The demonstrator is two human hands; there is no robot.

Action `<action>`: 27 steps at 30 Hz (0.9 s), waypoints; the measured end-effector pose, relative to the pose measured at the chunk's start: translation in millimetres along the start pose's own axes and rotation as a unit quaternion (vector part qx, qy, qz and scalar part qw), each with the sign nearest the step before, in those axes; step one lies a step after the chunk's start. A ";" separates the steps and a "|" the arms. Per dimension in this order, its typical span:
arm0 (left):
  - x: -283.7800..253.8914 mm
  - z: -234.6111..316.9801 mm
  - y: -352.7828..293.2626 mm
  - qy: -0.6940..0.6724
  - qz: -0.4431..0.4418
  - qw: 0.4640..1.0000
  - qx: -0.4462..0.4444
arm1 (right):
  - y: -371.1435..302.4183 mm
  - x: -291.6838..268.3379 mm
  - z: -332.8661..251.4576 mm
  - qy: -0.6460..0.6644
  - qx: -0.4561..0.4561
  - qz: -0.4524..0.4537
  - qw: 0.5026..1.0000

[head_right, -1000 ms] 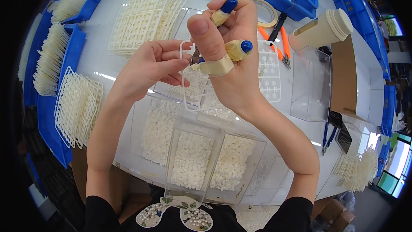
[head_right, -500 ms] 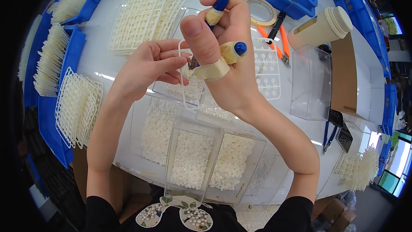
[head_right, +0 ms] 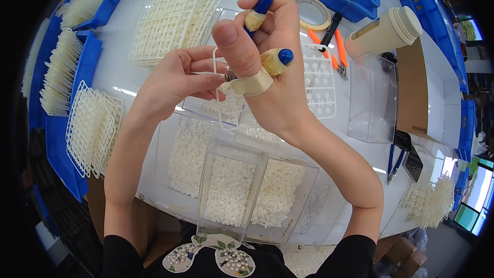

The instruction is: The person removes plastic parts from plastic sprues by detaching pieces by hand and cutting remaining components off using pliers into storage bins.

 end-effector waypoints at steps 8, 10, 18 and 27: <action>1.2 -0.2 1.0 -0.006 0.006 1.000 0.011 | -0.4 -1.8 -2.3 0.009 -0.014 0.000 1.000; 0.0 -0.2 -0.3 0.002 0.011 1.000 0.002 | -0.4 -0.7 -2.2 0.021 -0.012 0.021 0.999; -0.5 -1.3 -0.3 0.009 0.005 1.000 -0.004 | -2.5 -0.2 -1.6 -0.034 0.011 0.000 0.999; 0.6 -1.6 0.6 0.013 0.011 1.000 -0.012 | -2.5 0.2 -4.0 -0.002 0.004 0.012 1.000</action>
Point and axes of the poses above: each hand's wrist, its own y-axis towards the middle knuckle, its own x-axis out of the palm, z = x × y, the point moved 4 cm from there along y, towards the middle knuckle, and after that the axes turned 11 degrees about z, right-handed, at the moved point
